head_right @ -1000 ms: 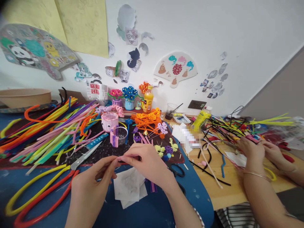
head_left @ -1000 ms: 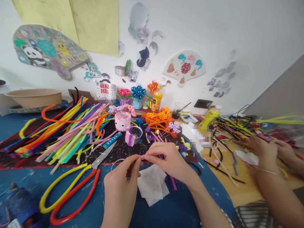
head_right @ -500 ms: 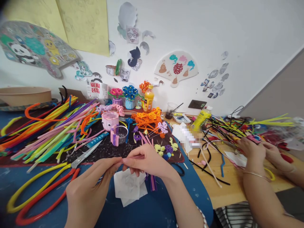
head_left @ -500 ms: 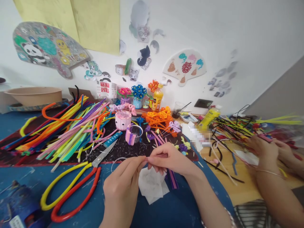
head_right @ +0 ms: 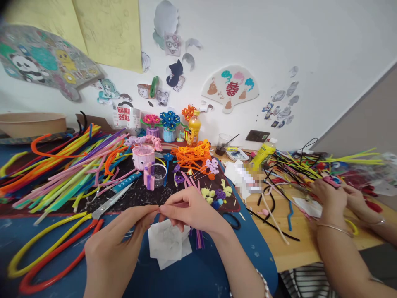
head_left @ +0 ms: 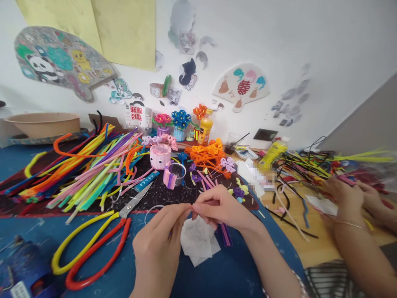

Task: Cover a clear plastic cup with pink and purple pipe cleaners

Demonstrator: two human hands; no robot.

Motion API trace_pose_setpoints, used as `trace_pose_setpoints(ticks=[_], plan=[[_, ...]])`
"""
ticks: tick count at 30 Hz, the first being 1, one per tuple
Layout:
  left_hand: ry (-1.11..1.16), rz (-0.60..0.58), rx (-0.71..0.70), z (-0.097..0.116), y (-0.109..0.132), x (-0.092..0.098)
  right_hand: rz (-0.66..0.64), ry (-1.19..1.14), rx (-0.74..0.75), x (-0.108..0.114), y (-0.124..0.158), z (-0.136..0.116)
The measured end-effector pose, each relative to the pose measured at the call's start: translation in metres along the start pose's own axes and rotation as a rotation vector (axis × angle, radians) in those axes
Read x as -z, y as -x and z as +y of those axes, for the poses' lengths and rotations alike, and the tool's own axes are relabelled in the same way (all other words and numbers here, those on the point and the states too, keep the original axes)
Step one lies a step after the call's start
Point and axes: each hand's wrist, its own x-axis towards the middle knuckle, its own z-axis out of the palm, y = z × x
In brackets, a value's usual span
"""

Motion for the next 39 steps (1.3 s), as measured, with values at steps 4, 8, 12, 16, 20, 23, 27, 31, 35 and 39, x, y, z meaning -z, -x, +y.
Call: trace_pose_setpoints(ticks=[4,8,12,16,20,23,27,31,35,39], plan=[[0.078,-0.031,0.178,-0.004,-0.001,0.002,0.079,0.120,0.087,-0.003,0.000,-0.002],[0.124,-0.068,0.236,-0.004,-0.002,0.001,0.122,0.272,0.198,-0.005,-0.001,-0.004],[0.068,-0.025,0.203,0.000,-0.003,0.001,0.175,0.496,0.398,-0.006,-0.002,-0.002],[-0.047,0.025,0.089,0.003,-0.003,0.001,0.221,0.630,0.509,-0.010,-0.003,0.002],[-0.274,0.144,-0.081,0.009,0.000,-0.003,0.263,0.752,0.613,-0.017,-0.004,0.003],[-0.375,0.180,-0.132,0.011,0.002,-0.003,0.276,0.759,0.670,-0.020,-0.004,0.003],[0.063,0.043,0.237,0.007,-0.001,0.004,0.285,0.656,0.636,-0.019,-0.001,0.000],[0.640,-0.092,0.634,0.001,-0.007,0.006,0.230,0.563,0.594,-0.015,0.001,-0.003],[0.804,-0.138,0.770,0.002,-0.009,0.005,0.207,0.516,0.601,-0.013,0.000,-0.003],[0.764,-0.138,0.758,0.003,-0.010,0.006,0.205,0.511,0.630,-0.016,0.000,-0.004]])
